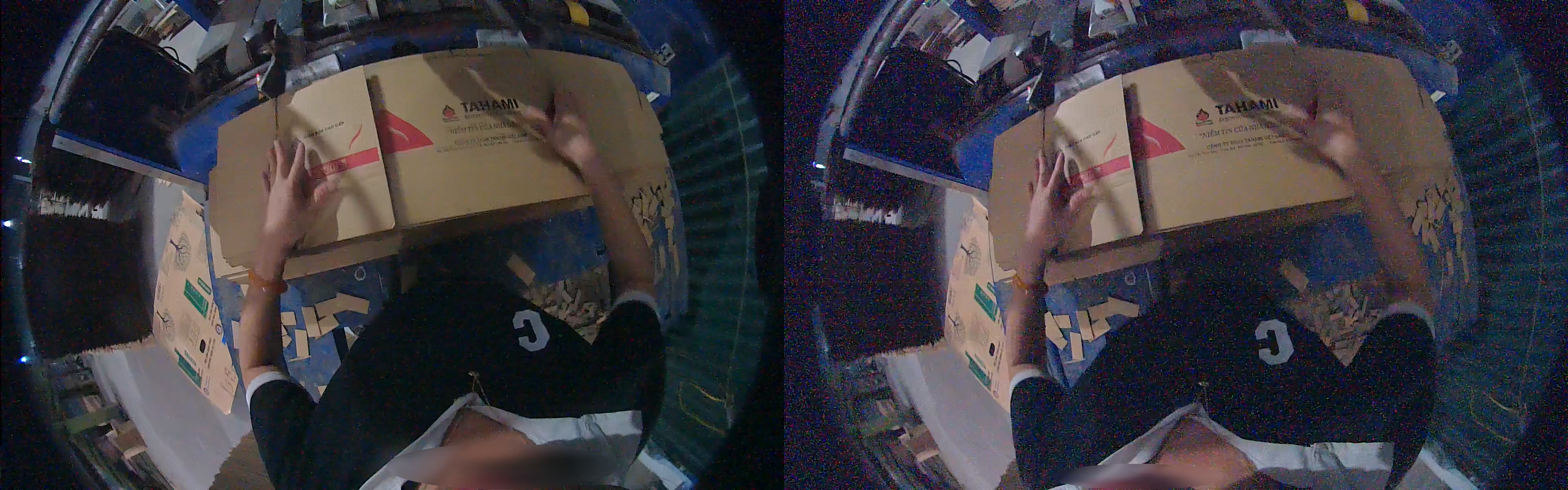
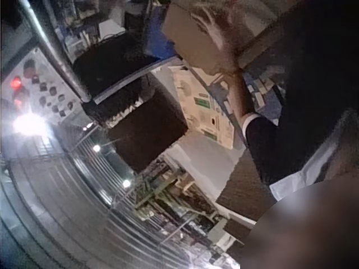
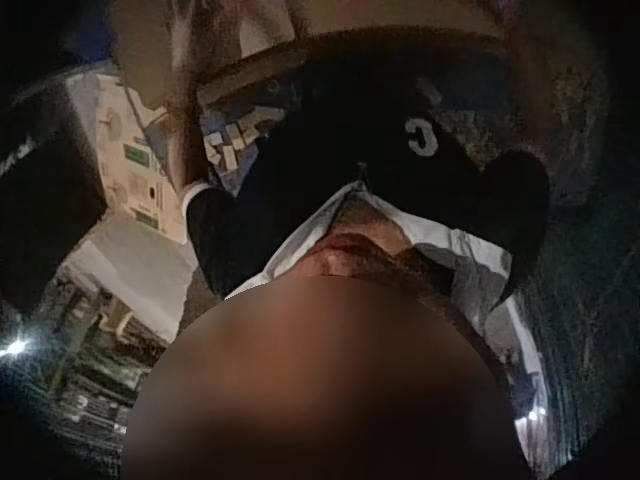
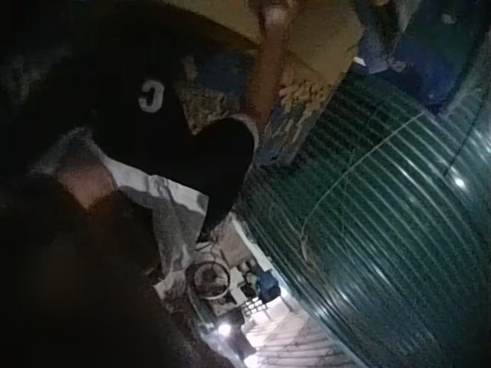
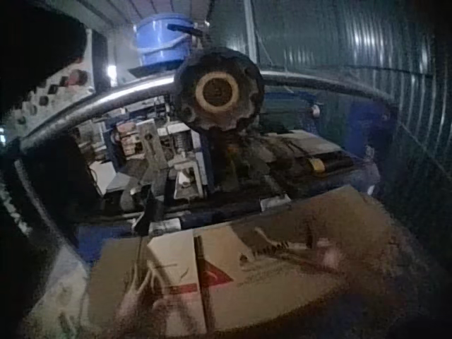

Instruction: The person repeatedly folds flat cardboard sheets into boxes by hand, aligning flaps and creasing edges. The finished boxes are stacked on the work surface.

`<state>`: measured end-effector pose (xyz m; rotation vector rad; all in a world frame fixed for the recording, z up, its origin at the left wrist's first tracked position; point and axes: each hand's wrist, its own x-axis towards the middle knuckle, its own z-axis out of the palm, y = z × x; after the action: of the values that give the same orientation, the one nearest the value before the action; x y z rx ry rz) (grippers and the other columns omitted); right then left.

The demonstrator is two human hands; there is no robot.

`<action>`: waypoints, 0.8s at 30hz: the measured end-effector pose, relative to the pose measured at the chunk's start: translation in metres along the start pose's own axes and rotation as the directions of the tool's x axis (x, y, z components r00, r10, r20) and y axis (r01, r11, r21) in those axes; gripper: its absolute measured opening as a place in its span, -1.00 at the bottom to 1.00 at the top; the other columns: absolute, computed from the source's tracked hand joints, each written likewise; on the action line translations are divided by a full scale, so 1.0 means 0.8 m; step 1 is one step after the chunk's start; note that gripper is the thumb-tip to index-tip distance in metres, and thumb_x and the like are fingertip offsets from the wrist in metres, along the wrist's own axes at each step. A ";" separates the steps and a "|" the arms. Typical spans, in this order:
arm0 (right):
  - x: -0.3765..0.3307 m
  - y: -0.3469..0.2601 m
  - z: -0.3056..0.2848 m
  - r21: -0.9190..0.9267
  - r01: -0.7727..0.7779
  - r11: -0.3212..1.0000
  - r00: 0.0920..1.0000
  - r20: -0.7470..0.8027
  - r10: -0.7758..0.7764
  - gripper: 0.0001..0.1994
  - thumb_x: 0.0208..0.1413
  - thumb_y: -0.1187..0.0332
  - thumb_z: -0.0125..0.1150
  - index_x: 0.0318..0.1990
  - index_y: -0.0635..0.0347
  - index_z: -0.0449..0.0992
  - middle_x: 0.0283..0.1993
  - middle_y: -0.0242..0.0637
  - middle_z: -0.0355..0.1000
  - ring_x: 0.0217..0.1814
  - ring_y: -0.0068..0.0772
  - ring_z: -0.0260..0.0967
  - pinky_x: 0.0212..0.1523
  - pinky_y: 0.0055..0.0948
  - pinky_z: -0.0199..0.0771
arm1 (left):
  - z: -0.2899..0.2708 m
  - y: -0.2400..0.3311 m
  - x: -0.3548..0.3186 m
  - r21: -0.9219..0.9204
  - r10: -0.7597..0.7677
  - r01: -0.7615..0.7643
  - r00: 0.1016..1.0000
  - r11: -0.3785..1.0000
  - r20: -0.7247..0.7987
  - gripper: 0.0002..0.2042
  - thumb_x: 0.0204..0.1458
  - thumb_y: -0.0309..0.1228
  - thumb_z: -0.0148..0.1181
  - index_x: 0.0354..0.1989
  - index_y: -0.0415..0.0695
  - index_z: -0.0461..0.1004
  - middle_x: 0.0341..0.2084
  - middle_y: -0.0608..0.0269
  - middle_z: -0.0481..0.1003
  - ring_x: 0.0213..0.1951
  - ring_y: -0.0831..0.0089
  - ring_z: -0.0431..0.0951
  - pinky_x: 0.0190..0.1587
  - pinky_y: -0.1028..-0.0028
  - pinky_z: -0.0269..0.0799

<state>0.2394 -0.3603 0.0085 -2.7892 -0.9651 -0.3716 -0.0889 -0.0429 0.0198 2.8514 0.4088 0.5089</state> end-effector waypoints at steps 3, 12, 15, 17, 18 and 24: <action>-0.088 -0.007 -0.046 0.009 -0.006 1.000 0.969 0.248 0.004 -0.26 0.01 -0.10 0.10 0.30 0.08 0.13 0.37 -0.04 -0.02 0.44 0.14 -0.28 0.36 -0.09 -0.15 | -0.027 0.040 -0.039 -0.117 -0.032 0.043 0.994 0.992 0.101 -0.05 -0.25 -0.10 0.37 0.32 -0.17 -0.01 0.32 -0.19 -0.17 0.34 -0.13 -0.15 0.30 0.02 -0.13; -0.076 0.038 -0.023 0.346 0.295 0.891 0.888 0.244 -0.389 -0.09 -0.25 -0.26 0.23 0.30 -0.08 0.16 0.45 -0.29 -0.20 0.46 0.00 -0.26 0.38 -0.07 -0.20 | -0.002 -0.002 -0.020 0.057 0.122 -0.126 0.990 0.990 0.072 -0.52 0.09 -0.54 -0.20 0.25 -0.17 0.16 0.26 0.02 0.12 0.28 0.16 0.14 0.26 0.30 0.11; -0.065 0.038 -0.029 0.196 0.390 0.900 0.857 0.281 -0.433 -0.14 -0.21 -0.19 0.29 0.30 -0.17 0.15 0.42 -0.26 -0.09 0.46 -0.03 -0.25 0.33 -0.07 -0.01 | -0.003 -0.009 -0.014 0.091 0.125 -0.138 0.983 0.986 0.133 -0.52 0.09 -0.52 -0.16 0.25 -0.16 0.16 0.27 0.02 0.11 0.27 0.15 0.14 0.25 0.26 0.11; -0.057 0.035 -0.036 0.367 0.265 0.892 0.837 0.372 -0.402 -0.20 -0.16 -0.14 0.29 0.29 -0.22 0.16 0.39 -0.23 -0.02 0.45 -0.03 -0.22 0.30 -0.08 0.05 | -0.005 -0.009 -0.012 0.067 0.171 -0.174 0.984 0.983 0.045 -0.50 0.06 -0.56 -0.12 0.25 -0.14 0.16 0.27 0.04 0.11 0.26 0.14 0.18 0.22 0.27 0.17; -0.049 0.034 -0.037 0.440 0.181 0.879 0.820 0.427 -0.382 -0.22 -0.14 -0.11 0.29 0.29 -0.24 0.17 0.38 -0.22 0.02 0.45 -0.03 -0.21 0.29 -0.08 0.08 | -0.004 -0.010 -0.008 0.040 0.181 -0.182 0.983 0.982 0.021 -0.48 0.04 -0.57 -0.11 0.25 -0.12 0.16 0.27 0.06 0.12 0.25 0.13 0.19 0.20 0.26 0.19; 0.029 0.042 0.003 0.167 0.321 0.932 0.889 0.286 -0.357 -0.44 0.02 0.05 0.16 0.21 -0.05 0.30 0.37 -0.12 0.02 0.46 -0.15 -0.21 0.36 -0.22 -0.03 | 0.023 -0.055 0.064 0.008 0.159 -0.158 0.985 0.987 -0.074 -0.37 -0.10 -0.65 -0.04 0.27 -0.05 0.14 0.24 0.12 0.16 0.16 0.00 0.27 0.08 0.22 0.33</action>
<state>0.2787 -0.3717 0.0102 -2.6154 -1.5035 0.0932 -0.0465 0.0114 0.0073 2.8880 0.1948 0.6455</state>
